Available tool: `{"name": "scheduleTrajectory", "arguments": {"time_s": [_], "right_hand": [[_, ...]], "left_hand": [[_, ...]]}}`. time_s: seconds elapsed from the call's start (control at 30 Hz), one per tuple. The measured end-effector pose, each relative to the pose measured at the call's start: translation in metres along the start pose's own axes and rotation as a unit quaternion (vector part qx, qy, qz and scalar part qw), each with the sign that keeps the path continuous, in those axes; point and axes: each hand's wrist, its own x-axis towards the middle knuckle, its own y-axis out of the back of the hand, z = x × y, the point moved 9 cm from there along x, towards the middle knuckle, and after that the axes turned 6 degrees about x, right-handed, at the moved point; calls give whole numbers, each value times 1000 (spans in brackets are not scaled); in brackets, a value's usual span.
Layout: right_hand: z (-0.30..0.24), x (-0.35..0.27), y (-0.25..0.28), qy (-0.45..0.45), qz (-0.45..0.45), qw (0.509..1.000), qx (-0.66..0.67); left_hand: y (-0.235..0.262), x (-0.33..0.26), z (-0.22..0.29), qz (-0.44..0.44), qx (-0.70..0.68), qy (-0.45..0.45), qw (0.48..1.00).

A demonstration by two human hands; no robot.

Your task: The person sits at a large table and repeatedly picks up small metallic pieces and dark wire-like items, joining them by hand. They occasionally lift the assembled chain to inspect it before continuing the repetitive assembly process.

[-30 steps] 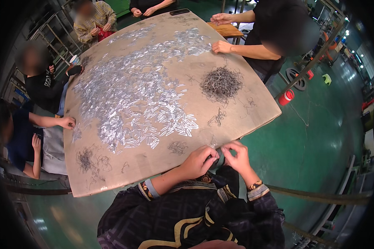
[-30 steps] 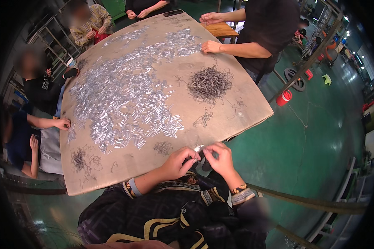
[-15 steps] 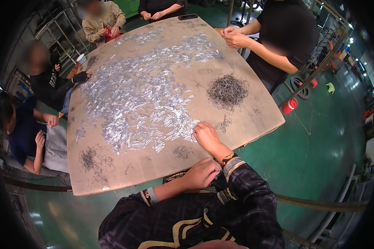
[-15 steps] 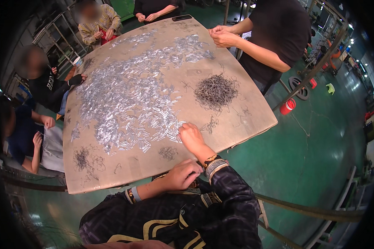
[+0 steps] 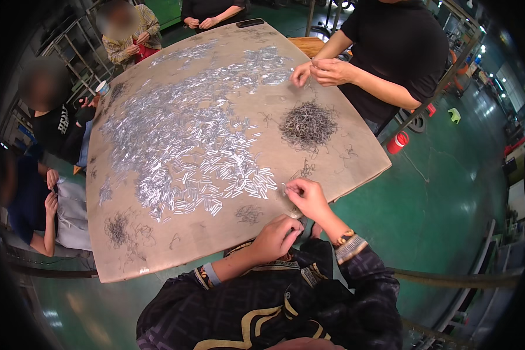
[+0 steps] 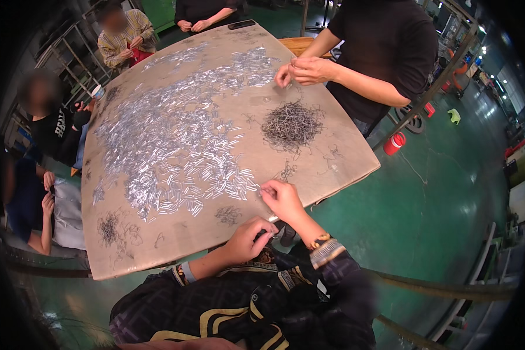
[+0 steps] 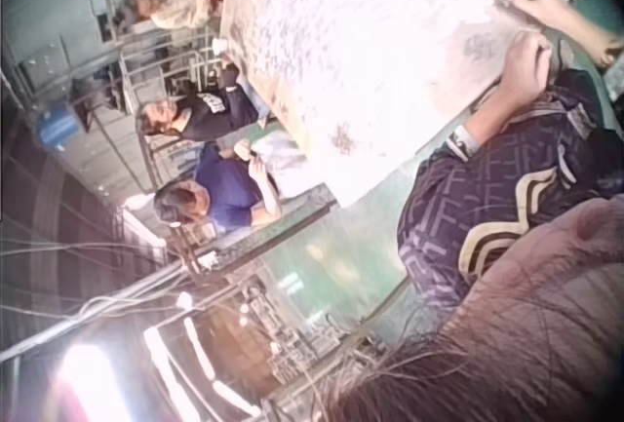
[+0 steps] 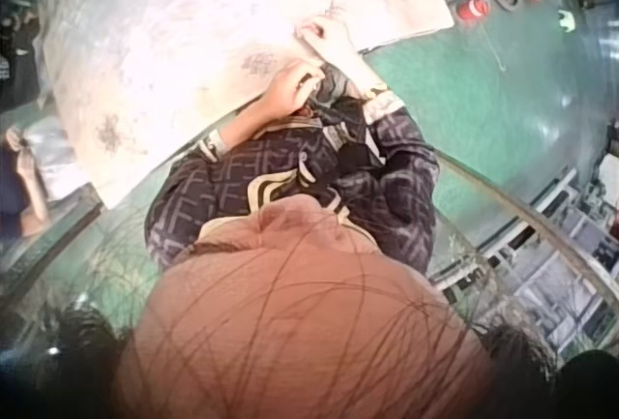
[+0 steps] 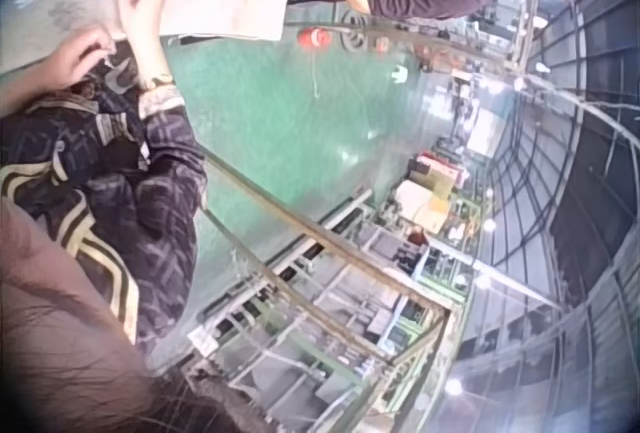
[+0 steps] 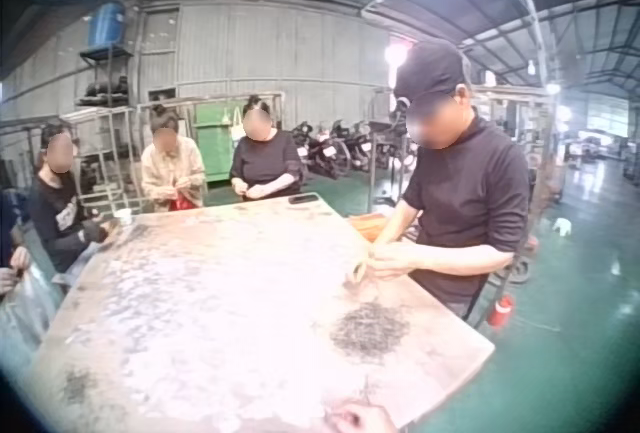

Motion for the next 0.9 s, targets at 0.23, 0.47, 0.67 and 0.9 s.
{"name": "scheduleTrajectory", "arguments": {"time_s": [0.23,0.47,0.67,0.9], "right_hand": [[-17,-66,48,-20,89,994,53],[-41,-86,53,-4,116,993,18],[-43,-92,52,-3,135,991,-17],[-39,-98,51,15,144,989,-29]], "left_hand": [[3,14,4,40,-19,-16,999],[0,23,15,35,14,-20,999],[-6,19,2,19,19,16,1000],[-2,25,-16,-68,-15,94,993]]}}
